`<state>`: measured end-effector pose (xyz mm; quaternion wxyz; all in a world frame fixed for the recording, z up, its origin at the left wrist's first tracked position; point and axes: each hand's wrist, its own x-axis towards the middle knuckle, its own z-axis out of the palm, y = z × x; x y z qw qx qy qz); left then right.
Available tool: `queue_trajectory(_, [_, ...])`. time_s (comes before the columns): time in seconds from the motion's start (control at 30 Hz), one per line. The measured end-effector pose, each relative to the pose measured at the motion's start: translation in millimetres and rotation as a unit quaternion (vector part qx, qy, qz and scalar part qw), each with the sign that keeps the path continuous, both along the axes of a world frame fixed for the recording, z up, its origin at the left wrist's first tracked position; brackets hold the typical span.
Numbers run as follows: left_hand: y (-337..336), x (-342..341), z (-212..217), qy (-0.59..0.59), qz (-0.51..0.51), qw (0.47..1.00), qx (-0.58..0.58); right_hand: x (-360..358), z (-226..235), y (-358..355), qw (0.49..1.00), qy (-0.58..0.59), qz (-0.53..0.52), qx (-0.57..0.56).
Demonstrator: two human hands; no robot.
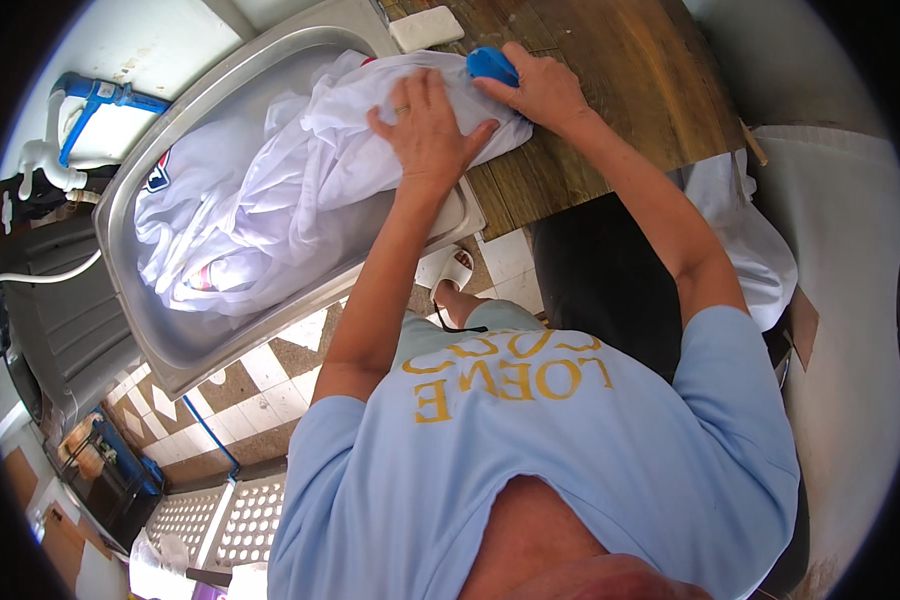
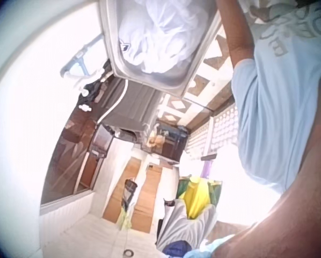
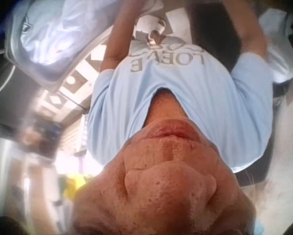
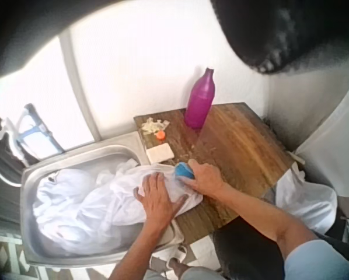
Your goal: The person pours liquid from a bottle onto white clothing in a sink, scrubs the fabric by hand, and uses a brush to treat a spot on a shirt.
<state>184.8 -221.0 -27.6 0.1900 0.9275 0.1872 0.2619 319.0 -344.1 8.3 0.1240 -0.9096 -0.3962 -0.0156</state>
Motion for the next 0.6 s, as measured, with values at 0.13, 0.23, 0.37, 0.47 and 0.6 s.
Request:
queue_trajectory(0.13, [3.7,-12.8,7.5,0.035,-0.012,0.999,0.016,6.9,-2.8,-2.6,0.996,0.079,-0.038,0.008])
queue_trajectory(0.23, [2.5,-21.8,3.7,0.038,-0.028,0.999,0.022,7.7,0.9,-1.8,0.995,0.09,-0.035,0.019])
queue_trajectory(0.37, [0.3,-37.5,12.1,-0.004,-0.076,0.997,-0.03,9.8,-2.0,-6.0,0.99,0.085,0.016,0.114])
queue_trajectory(0.47, [0.0,-49.5,16.6,-0.037,-0.109,0.992,-0.04,12.2,-0.7,-10.9,0.981,0.1,0.019,0.164])
queue_trajectory(0.6, [-1.6,-39.2,12.3,-0.068,-0.137,0.988,0.036,13.3,-7.8,-12.8,0.982,0.065,0.028,0.174])
